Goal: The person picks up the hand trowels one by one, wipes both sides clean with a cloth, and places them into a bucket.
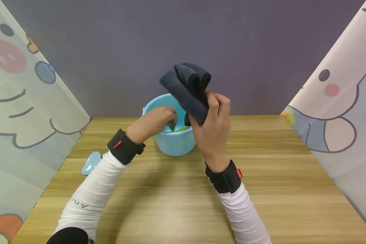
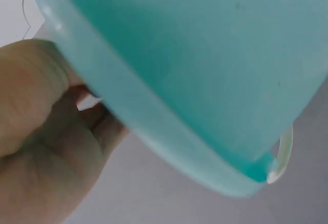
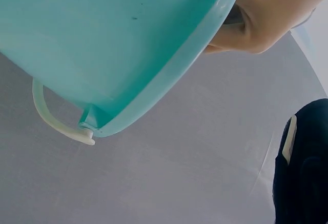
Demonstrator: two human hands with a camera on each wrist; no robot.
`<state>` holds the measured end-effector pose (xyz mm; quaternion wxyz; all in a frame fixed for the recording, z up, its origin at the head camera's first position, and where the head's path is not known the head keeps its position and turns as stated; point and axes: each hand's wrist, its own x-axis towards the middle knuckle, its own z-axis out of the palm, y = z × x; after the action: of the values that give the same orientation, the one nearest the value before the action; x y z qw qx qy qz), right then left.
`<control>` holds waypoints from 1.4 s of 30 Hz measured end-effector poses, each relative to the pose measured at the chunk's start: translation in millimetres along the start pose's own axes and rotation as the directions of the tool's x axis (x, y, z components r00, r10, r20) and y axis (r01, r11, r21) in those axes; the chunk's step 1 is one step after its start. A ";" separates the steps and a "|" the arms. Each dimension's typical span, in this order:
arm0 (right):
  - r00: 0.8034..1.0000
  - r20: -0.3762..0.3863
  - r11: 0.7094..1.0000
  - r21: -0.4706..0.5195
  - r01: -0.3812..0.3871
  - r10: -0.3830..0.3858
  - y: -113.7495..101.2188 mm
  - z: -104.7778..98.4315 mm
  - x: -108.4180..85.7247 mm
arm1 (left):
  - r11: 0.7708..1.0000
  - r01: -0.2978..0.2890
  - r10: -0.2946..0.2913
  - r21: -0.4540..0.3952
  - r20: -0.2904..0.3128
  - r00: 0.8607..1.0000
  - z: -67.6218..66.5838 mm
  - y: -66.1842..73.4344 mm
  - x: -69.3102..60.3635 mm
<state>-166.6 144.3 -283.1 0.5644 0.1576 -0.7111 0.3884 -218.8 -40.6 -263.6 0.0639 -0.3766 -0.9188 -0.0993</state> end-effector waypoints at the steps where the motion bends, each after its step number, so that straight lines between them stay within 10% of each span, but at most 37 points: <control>1: 1.000 0.003 1.000 0.003 0.004 -0.004 -0.1 0.5 -0.2 | 1.000 -0.009 0.009 -0.008 0.019 1.000 0.7 0.4 0.9; 18: 1.000 -0.004 1.000 0.020 0.009 -0.009 -1.6 3.8 -0.1 | 0.992 0.070 -0.046 -0.105 0.211 0.976 -5.4 3.0 3.3; 31: 1.000 0.009 1.000 0.024 -0.002 0.002 -2.1 1.5 -2.6 | 0.998 0.055 -0.047 -0.040 0.168 0.985 -7.3 2.5 -2.9; 42: 1.000 0.014 1.000 0.023 -0.006 0.006 -1.9 1.3 -2.8 | 0.998 0.055 -0.056 -0.014 -0.033 0.998 -15.3 -2.0 -31.5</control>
<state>-165.3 141.5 -285.1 0.5564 0.1644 -0.7111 0.3971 -197.2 -66.9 -255.0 0.0740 -0.3496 -0.9271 -0.1132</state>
